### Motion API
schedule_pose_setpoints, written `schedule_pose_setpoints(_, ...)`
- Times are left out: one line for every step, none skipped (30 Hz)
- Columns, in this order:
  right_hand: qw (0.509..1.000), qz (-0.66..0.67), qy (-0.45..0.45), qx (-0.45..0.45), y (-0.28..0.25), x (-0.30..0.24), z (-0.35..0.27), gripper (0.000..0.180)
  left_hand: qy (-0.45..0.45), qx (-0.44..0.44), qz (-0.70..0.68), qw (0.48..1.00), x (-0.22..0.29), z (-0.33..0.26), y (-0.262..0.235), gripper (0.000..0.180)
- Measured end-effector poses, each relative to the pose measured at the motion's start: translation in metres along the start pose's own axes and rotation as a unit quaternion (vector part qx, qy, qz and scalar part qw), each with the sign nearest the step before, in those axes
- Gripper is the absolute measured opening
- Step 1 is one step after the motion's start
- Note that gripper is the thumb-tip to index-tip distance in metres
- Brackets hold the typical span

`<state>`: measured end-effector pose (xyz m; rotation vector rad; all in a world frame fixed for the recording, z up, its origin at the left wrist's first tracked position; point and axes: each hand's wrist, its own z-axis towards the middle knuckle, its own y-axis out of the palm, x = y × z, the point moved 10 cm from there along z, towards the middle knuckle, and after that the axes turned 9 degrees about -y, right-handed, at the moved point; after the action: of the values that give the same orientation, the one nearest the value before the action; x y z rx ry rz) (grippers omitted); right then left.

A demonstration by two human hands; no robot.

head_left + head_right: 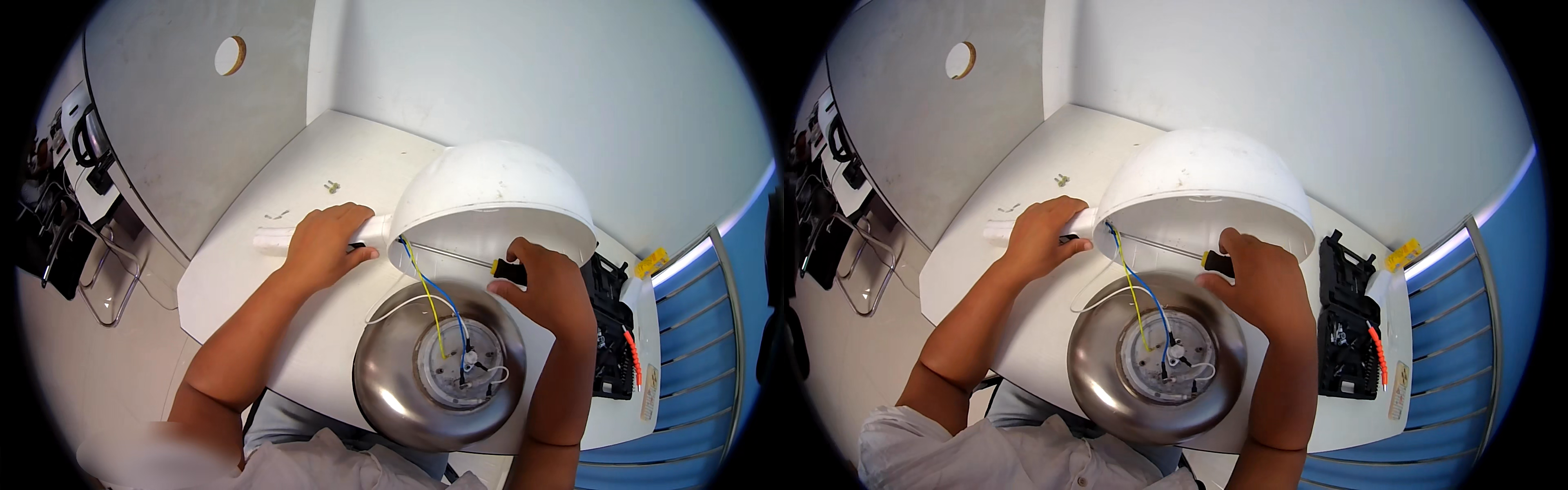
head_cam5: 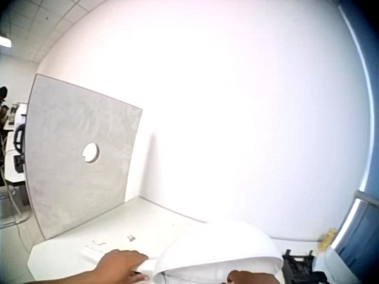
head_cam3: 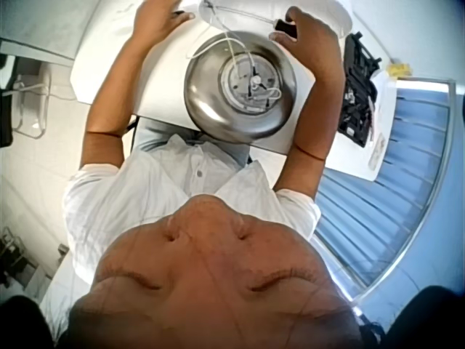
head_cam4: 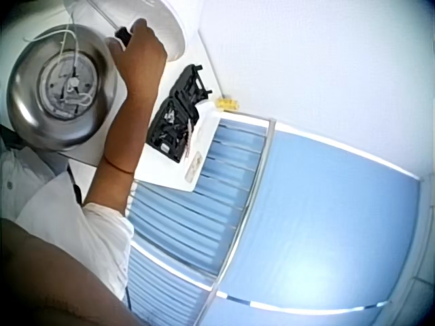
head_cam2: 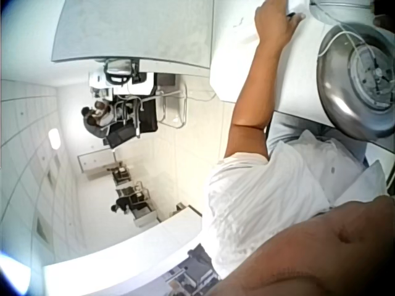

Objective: The person connects wires to a ceiling light fixture and uses a screwdriver to secure the white plastic cover onto the metal base. They repeatedly tighten screws around the fixture's edge while holding the cover in place.

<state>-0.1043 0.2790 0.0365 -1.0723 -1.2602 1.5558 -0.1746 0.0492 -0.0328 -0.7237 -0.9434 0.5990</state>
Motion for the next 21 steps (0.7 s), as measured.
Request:
schedule_pose_setpoints(0.999, 0.015, -0.021, 0.020, -0.002, 0.000, -0.001, 0.025, -0.003, -0.003, -0.002, 1.000, -0.001, 0.000, 0.000, 0.043)
schedule_pose_setpoints(0.998, 0.030, -0.042, 0.041, -0.005, -0.001, -0.002, 0.026, -0.005, -0.005, -0.004, 1.000, -0.002, 0.001, -0.001, 0.043)
schedule_pose_setpoints(0.998, 0.007, -0.048, 0.045, -0.006, -0.001, -0.003, 0.026, -0.007, -0.008, -0.007, 1.000, -0.002, 0.002, 0.000, 0.043)
schedule_pose_setpoints(0.997, -0.015, -0.053, 0.050, -0.008, -0.001, -0.003, 0.026, -0.003, -0.006, -0.010, 1.000, -0.001, 0.002, -0.001, 0.043)
schedule_pose_setpoints(0.996, -0.037, -0.059, 0.055, -0.010, -0.002, -0.003, 0.026, 0.001, -0.004, -0.012, 1.000, 0.001, 0.003, -0.001, 0.043)
schedule_pose_setpoints(0.990, -0.087, -0.079, 0.075, -0.013, -0.008, -0.002, 0.026, 0.003, -0.001, -0.013, 1.000, 0.001, 0.002, -0.001, 0.043)
schedule_pose_setpoints(0.981, -0.136, -0.098, 0.095, -0.016, -0.017, 0.000, 0.025, 0.001, -0.002, -0.011, 1.000, 0.000, 0.002, -0.001, 0.043)
schedule_pose_setpoints(0.969, -0.185, -0.116, 0.115, -0.018, -0.024, 0.000, 0.024, -0.001, -0.002, -0.009, 1.000, 0.000, 0.002, -0.002, 0.043)
schedule_pose_setpoints(0.963, -0.195, -0.127, 0.134, -0.019, -0.026, 0.000, 0.023, -0.002, -0.002, -0.008, 1.000, 0.000, 0.002, -0.002, 0.043)
schedule_pose_setpoints(0.957, -0.205, -0.138, 0.153, -0.019, -0.026, 0.000, 0.023, -0.002, -0.002, -0.009, 1.000, 0.000, 0.002, -0.002, 0.043)
schedule_pose_setpoints(0.950, -0.214, -0.148, 0.172, -0.020, -0.027, -0.001, 0.022, -0.001, -0.002, -0.009, 1.000, 0.000, 0.001, -0.002, 0.043)
schedule_pose_setpoints(0.955, -0.203, -0.144, 0.160, -0.019, -0.025, 0.001, 0.020, 0.000, -0.003, -0.011, 1.000, 0.000, 0.001, -0.001, 0.042)
schedule_pose_setpoints(0.960, -0.191, -0.140, 0.148, -0.018, -0.023, 0.002, 0.018, -0.001, 0.001, -0.010, 1.000, 0.000, 0.001, -0.001, 0.043)
schedule_pose_setpoints(0.965, -0.178, -0.136, 0.136, -0.016, -0.021, 0.003, 0.017, -0.002, 0.005, -0.008, 1.000, 0.001, 0.002, -0.001, 0.044)
schedule_pose_setpoints(0.976, -0.140, -0.122, 0.114, -0.012, -0.016, 0.003, 0.015, -0.002, 0.010, -0.006, 1.000, 0.002, 0.002, -0.002, 0.045)
schedule_pose_setpoints(0.985, -0.101, -0.109, 0.091, -0.008, -0.011, 0.003, 0.015, -0.001, 0.010, -0.004, 1.000, 0.002, 0.001, -0.002, 0.045)
schedule_pose_setpoints(0.991, -0.062, -0.095, 0.068, -0.003, -0.006, 0.003, 0.015, -0.001, 0.010, -0.003, 1.000, 0.001, 0.001, -0.002, 0.045)
schedule_pose_setpoints(0.994, -0.044, -0.088, 0.045, 0.001, -0.002, 0.003, 0.017, 0.001, 0.010, -0.002, 1.000, 0.001, 0.001, -0.002, 0.045)
schedule_pose_setpoints(0.997, -0.023, -0.072, 0.028, 0.003, 0.001, 0.004, 0.015, 0.001, 0.009, 0.000, 1.000, 0.001, 0.002, -0.001, 0.045)
schedule_pose_setpoints(0.998, -0.003, -0.055, 0.010, 0.006, 0.003, 0.004, 0.014, 0.001, 0.007, 0.002, 1.000, 0.000, 0.002, 0.001, 0.044)
schedule_pose_setpoints(0.999, 0.019, -0.041, -0.008, 0.010, 0.006, 0.004, 0.012, -0.001, 0.006, 0.005, 1.000, -0.001, 0.002, 0.001, 0.043)
